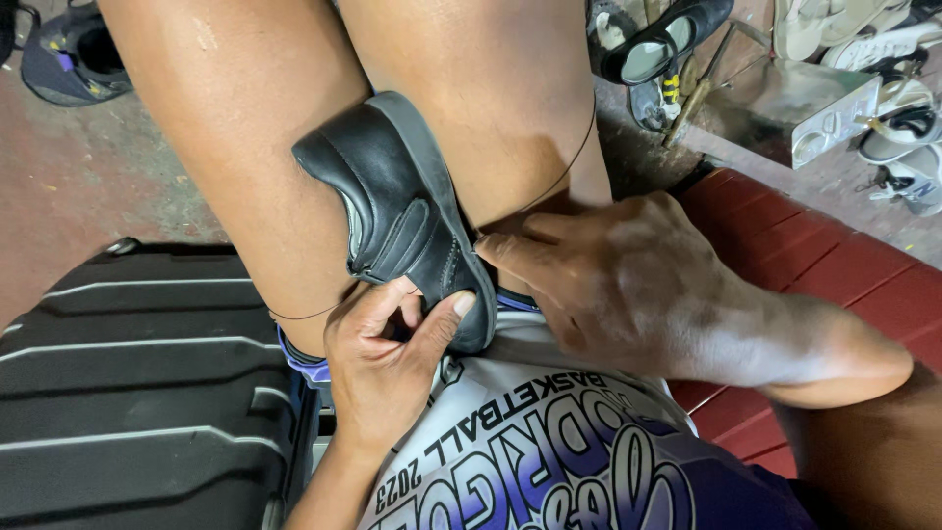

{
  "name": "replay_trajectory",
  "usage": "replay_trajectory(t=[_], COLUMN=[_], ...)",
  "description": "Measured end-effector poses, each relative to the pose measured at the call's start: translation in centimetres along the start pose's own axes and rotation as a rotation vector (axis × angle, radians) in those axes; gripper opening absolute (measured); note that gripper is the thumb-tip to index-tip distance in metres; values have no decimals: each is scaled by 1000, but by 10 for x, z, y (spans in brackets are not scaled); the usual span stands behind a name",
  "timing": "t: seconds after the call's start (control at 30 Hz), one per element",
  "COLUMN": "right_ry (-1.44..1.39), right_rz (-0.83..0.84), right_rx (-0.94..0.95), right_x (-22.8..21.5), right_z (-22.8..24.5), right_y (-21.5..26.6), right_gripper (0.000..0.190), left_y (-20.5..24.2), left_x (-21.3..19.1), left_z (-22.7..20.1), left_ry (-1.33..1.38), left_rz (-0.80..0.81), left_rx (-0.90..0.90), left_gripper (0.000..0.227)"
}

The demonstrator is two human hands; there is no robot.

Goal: The person is sitting on the floor and sewing a black shoe using a needle and thread. They repeatedly push the needle through the shoe's upper and pull the thread to secure the stitching.

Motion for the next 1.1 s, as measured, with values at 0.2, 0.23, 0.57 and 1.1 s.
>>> replay_trajectory(t=[0.2,0.23,0.57,1.1], right_ry=[-177,-180,-21,-359], right_rz=[16,42,90,-2], right_rx=[-63,-63,-28,62], right_x=[-3,-2,11,15], right_z=[-2,-2,2,-29], right_y=[-11,-14,-20,8], right_gripper=[22,21,15,13], left_y=[-2,-1,9,36], left_x=[-3,-3,-1,-38], left_z=[0,0,-4,5], left_ry=[-121,-132,-102,-643], left_rz=[-8,-11,-15,-277], left_rx=[83,90,98,113], left_gripper=[46,45,19,40])
Point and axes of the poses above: each hand's wrist, its own y-axis away from the middle knuckle, its own x-axis out of the palm, z = x × y, the point moved 3 cm from there along -y, towards the middle knuckle, and after that the axes turned 11 degrees about z, right-handed, at the moved point
